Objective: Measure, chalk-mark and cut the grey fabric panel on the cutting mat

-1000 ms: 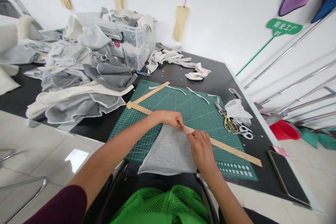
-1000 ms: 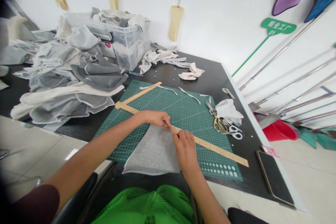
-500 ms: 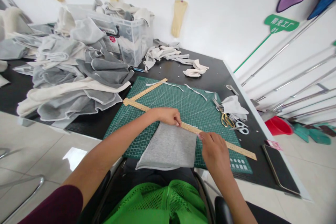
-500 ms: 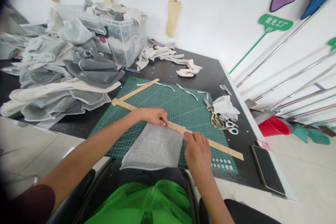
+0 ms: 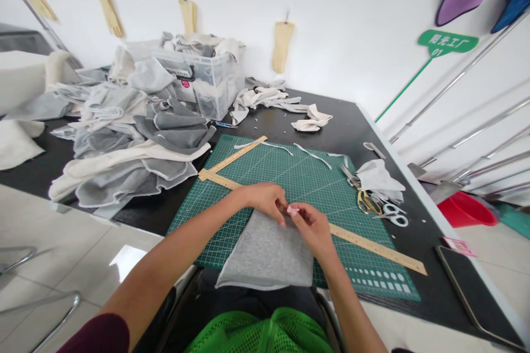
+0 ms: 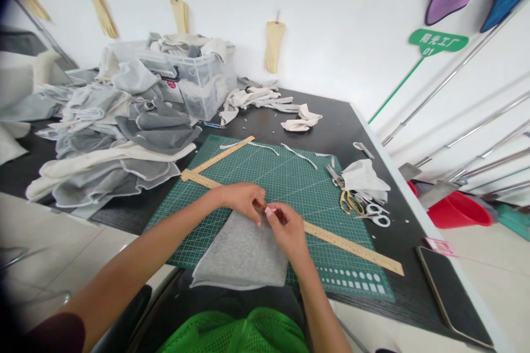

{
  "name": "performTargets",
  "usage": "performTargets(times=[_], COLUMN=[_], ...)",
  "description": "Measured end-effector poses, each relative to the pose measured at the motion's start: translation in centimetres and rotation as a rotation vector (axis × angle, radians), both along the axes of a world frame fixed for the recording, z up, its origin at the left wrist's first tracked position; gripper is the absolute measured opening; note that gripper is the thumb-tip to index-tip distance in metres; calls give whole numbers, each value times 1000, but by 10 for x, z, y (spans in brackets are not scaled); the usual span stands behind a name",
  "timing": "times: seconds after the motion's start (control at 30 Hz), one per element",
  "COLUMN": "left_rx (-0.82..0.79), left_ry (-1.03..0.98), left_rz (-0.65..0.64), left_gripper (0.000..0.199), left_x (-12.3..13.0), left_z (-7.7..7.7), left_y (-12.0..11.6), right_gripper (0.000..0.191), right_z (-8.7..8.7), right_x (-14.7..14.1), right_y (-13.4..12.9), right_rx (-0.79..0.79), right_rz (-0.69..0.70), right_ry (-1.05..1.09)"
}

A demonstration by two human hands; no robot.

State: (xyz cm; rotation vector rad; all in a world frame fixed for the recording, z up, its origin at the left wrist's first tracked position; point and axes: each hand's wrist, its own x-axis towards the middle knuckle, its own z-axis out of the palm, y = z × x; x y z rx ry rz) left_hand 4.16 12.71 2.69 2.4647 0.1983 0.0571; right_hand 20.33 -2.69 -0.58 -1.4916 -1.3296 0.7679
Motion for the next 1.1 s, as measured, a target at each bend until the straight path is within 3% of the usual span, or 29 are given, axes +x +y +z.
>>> performTargets(times=[0.17, 0.4, 0.53, 0.6, 0.7, 0.93, 1.1], left_rx=[63, 210, 290, 298, 275, 254, 188], left_ry=[13, -21, -27, -31, -49, -101, -249], left_rz=[114, 125, 137, 122, 96, 52, 150], left_gripper=[36, 14, 18, 19, 20, 32, 41], left_x=[3, 4, 6, 6, 5, 4, -11], left_z=[0, -2, -3, -3, -3, -3, -14], left_y=[-6, -11, -14, -14, -13, -12, -21], right_gripper=[22, 21, 29, 23, 18, 18, 22], right_z=[-1, 2, 3, 4, 9, 12, 10], right_x=[2, 3, 2, 3, 7, 20, 16], right_y=[-3, 1, -1, -2, -4, -2, 4], right_rx=[17, 77, 50, 48, 55, 69, 30], right_rz=[68, 57, 61, 14, -58, -66, -79], right_ry=[-42, -86, -1, 15, -87, -336, -389])
